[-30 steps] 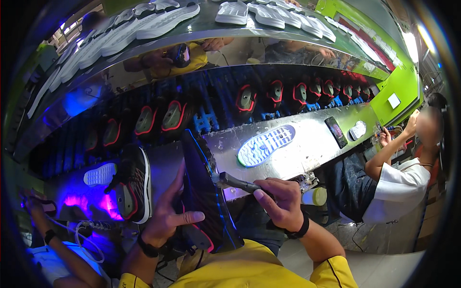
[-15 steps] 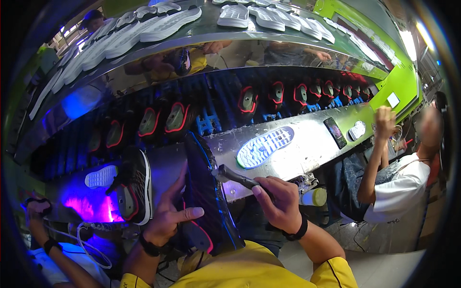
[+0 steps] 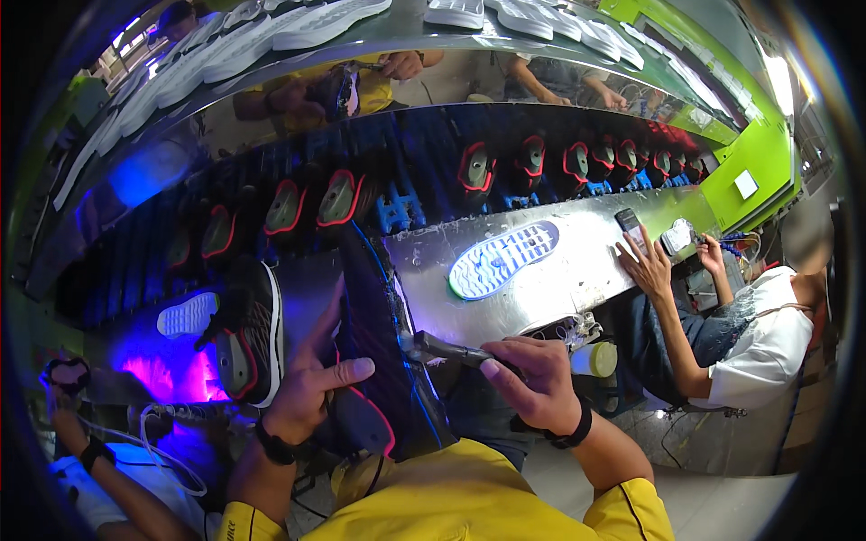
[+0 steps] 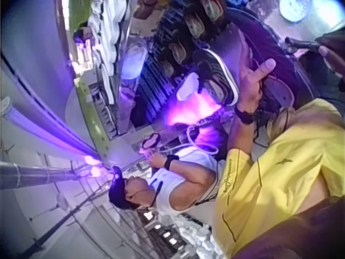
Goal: The recorder uses a brush to apply glue or primer to shoe midsoles and outsoles on a manufacturing assembly line.
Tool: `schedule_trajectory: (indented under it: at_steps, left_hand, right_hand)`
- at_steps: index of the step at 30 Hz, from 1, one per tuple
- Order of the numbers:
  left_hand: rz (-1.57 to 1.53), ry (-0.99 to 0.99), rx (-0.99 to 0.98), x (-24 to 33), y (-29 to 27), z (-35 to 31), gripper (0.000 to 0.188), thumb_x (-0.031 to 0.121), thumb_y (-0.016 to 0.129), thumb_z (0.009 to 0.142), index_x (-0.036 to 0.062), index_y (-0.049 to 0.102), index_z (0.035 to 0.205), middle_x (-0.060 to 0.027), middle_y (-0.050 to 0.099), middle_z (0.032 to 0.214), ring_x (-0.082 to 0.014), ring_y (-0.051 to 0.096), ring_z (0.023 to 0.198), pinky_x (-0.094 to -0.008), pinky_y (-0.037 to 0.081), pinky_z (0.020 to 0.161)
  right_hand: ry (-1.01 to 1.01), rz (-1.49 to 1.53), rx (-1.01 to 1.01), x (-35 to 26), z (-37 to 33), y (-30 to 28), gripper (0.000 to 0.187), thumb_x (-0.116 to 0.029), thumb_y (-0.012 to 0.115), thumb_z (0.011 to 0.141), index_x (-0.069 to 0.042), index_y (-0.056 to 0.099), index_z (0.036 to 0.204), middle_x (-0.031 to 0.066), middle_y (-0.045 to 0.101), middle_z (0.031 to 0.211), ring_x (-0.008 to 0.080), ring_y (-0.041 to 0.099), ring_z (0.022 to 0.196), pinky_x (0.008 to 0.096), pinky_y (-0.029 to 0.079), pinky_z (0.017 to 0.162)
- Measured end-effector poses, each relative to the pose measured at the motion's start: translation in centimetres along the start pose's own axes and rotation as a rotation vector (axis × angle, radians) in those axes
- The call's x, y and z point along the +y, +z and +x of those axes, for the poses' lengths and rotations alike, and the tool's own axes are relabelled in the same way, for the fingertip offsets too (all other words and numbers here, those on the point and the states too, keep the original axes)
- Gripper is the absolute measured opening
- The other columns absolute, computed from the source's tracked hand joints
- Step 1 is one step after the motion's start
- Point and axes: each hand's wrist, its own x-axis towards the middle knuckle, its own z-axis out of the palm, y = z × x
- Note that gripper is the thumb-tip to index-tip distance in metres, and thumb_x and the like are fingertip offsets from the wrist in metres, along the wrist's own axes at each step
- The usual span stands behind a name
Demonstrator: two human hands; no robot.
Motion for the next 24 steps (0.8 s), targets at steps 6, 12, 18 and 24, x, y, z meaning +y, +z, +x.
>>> schedule_trajectory:
  at_steps: [6,12,18,24]
  left_hand:
    - [-0.038,-0.015,0.023,0.0,-0.5,0.5,0.104,0.002,0.080,0.085,0.0047,0.022,0.171,-0.0127,0.036,0.172,-0.0242,0.036,0.157,-0.0398,0.024,0.130]
    - [-0.033,-0.013,0.077,0.4,-1.4,0.9,0.100,0.003,0.078,0.087,0.0042,0.023,0.170,-0.0132,0.038,0.170,-0.0249,0.038,0.155,-0.0381,0.026,0.129]
    - [-0.073,-0.046,0.094,1.1,-1.5,1.2,0.095,0.004,0.076,0.091,0.0045,0.024,0.170,-0.0130,0.039,0.170,-0.0238,0.039,0.155,-0.0373,0.028,0.128]
    - [-0.147,-0.072,0.168,0.9,-2.3,1.5,0.078,0.009,0.071,0.098,0.0058,0.034,0.166,-0.0110,0.057,0.154,-0.0223,0.057,0.139,-0.0364,0.045,0.118]
  right_hand:
    - [0.013,-0.014,-0.058,-0.3,-0.4,-1.0,0.023,-0.014,0.075,0.094,0.005,0.077,0.108,0.0168,0.071,0.078,0.0244,0.064,0.060,0.0325,0.048,0.057]
    - [0.054,-0.098,-0.124,-1.6,-0.2,-1.8,0.024,-0.015,0.075,0.094,0.005,0.077,0.106,0.0178,0.071,0.079,0.0255,0.066,0.060,0.0336,0.050,0.057]
    - [0.051,-0.087,-0.161,-1.7,-0.6,-2.7,0.025,-0.018,0.076,0.094,0.006,0.077,0.103,0.0173,0.070,0.076,0.0281,0.067,0.060,0.0352,0.051,0.056]
    - [-0.009,-0.163,-0.144,-2.8,-0.2,-3.3,0.023,-0.016,0.077,0.092,0.005,0.077,0.101,0.0162,0.067,0.072,0.0283,0.066,0.059,0.0367,0.049,0.055]
